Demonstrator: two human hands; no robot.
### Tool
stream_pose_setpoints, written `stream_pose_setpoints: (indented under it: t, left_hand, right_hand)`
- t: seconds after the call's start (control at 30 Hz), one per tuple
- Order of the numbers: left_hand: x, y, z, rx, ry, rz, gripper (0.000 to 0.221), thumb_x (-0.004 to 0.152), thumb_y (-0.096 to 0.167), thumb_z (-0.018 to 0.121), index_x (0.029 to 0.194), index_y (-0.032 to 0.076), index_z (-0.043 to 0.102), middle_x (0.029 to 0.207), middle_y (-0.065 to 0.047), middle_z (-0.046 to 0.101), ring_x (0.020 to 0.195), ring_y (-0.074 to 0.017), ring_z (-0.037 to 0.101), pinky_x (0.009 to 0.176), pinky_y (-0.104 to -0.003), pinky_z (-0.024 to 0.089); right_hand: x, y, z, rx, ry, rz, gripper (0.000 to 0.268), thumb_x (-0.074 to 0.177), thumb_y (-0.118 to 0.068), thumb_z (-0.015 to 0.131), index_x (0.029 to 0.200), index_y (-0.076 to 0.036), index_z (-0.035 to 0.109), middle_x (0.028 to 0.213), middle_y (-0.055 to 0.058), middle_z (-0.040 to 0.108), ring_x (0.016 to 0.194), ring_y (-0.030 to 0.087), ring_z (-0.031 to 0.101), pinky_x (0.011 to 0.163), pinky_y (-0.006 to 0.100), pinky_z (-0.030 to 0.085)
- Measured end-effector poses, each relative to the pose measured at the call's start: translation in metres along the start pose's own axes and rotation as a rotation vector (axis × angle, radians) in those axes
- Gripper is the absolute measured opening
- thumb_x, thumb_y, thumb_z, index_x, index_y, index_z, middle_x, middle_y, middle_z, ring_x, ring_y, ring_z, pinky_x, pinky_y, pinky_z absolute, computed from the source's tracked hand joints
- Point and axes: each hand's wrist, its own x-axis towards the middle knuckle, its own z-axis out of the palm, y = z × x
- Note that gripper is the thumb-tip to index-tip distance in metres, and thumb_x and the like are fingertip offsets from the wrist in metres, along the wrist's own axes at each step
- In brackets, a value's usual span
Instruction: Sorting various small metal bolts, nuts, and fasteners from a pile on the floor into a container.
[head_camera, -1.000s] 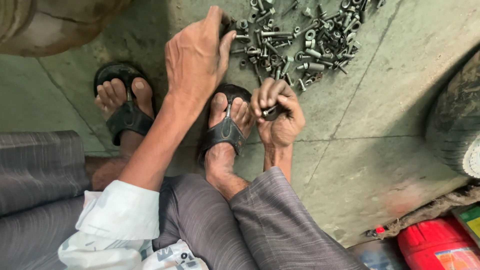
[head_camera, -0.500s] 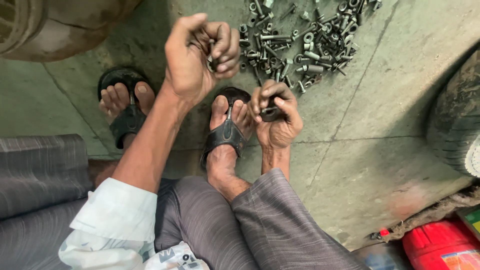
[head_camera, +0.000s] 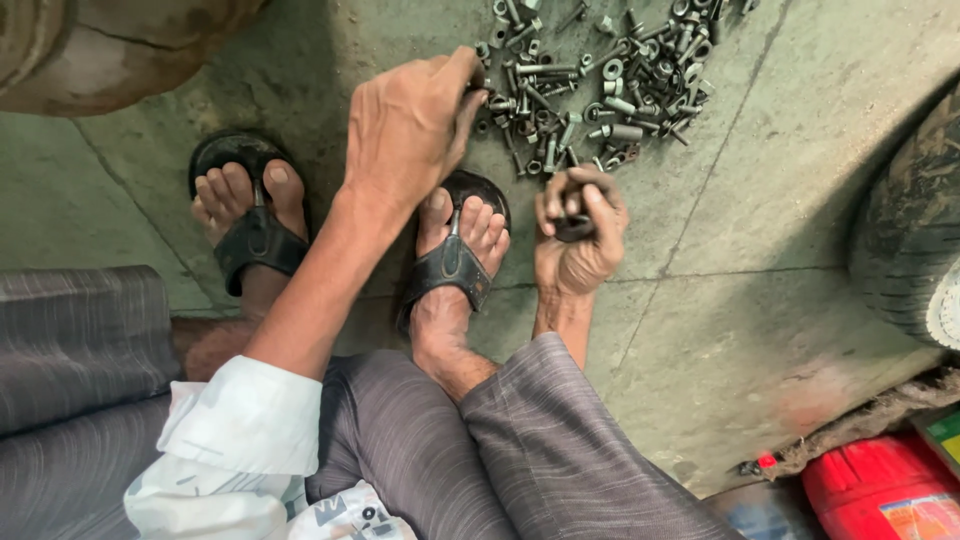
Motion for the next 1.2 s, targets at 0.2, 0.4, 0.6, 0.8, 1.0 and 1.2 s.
stream_pose_setpoints:
  t: [0.2, 0.4, 0.6, 0.8, 1.0, 1.2]
  left_hand:
    - [0.006, -0.006, 0.004, -0.28, -0.041, -0.187, 0.011, 0.095, 0.013, 0.071, 0.098, 0.004, 0.065, 0.068, -0.011, 0.062, 0.062, -0.0234, 0.065, 0.058, -0.039, 0.049]
    - [0.0, -0.017, 0.012, -1.293, -0.132, -0.508, 0.031, 0.106, 0.026, 0.041, 0.087, 0.007, 0.056, 0.072, 0.002, 0.05, 0.063, -0.0073, 0.043, 0.056, -0.026, 0.032]
    - [0.004, -0.006, 0.013, -1.206, -0.258, -0.573, 0.023, 0.091, 0.015, 0.043, 0.088, 0.007, 0.064, 0.069, 0.002, 0.055, 0.056, -0.0053, 0.042, 0.051, -0.023, 0.033]
    - [0.001, -0.009, 0.02, -1.227, -0.301, -0.412, 0.026, 0.088, 0.01, 0.041, 0.082, 0.001, 0.065, 0.077, -0.002, 0.064, 0.067, -0.006, 0.057, 0.06, -0.023, 0.046]
    - [0.001, 0.003, 0.019, -1.128, -0.275, -0.396, 0.03, 0.101, 0.017, 0.046, 0.089, -0.001, 0.069, 0.073, 0.002, 0.06, 0.064, -0.0047, 0.049, 0.059, -0.023, 0.039]
    - [0.0, 0.018, 0.016, -0.683, -0.068, -0.227, 0.016, 0.102, 0.009, 0.065, 0.116, 0.005, 0.07, 0.081, 0.001, 0.065, 0.072, -0.0073, 0.058, 0.067, -0.026, 0.05]
  right_hand:
    - [0.005, -0.015, -0.01, 0.054, 0.112, -0.045, 0.02, 0.1, -0.006, 0.058, 0.112, 0.007, 0.069, 0.082, 0.008, 0.054, 0.076, 0.019, 0.055, 0.056, 0.027, 0.041]
    - [0.009, -0.023, 0.013, -0.853, 0.314, -0.119, 0.018, 0.093, -0.005, 0.075, 0.11, 0.001, 0.077, 0.076, 0.0, 0.063, 0.06, 0.008, 0.049, 0.052, 0.02, 0.034]
    - [0.009, -0.015, 0.041, -1.481, 0.131, -0.377, 0.017, 0.084, -0.01, 0.086, 0.094, 0.0, 0.077, 0.075, 0.003, 0.064, 0.061, 0.008, 0.048, 0.056, 0.026, 0.038]
    - [0.009, -0.015, 0.038, -1.395, 0.212, -0.217, 0.014, 0.085, -0.011, 0.084, 0.089, -0.001, 0.077, 0.068, 0.002, 0.063, 0.06, 0.007, 0.052, 0.055, 0.026, 0.042]
    - [0.007, -0.035, 0.008, -0.936, 0.163, 0.035, 0.014, 0.09, -0.007, 0.079, 0.088, 0.004, 0.07, 0.07, 0.001, 0.056, 0.058, 0.009, 0.046, 0.053, 0.026, 0.033]
    - [0.017, -0.043, 0.029, -0.101, -0.142, -0.045, 0.016, 0.083, -0.005, 0.064, 0.097, 0.002, 0.066, 0.087, 0.011, 0.061, 0.073, 0.019, 0.06, 0.059, 0.029, 0.044]
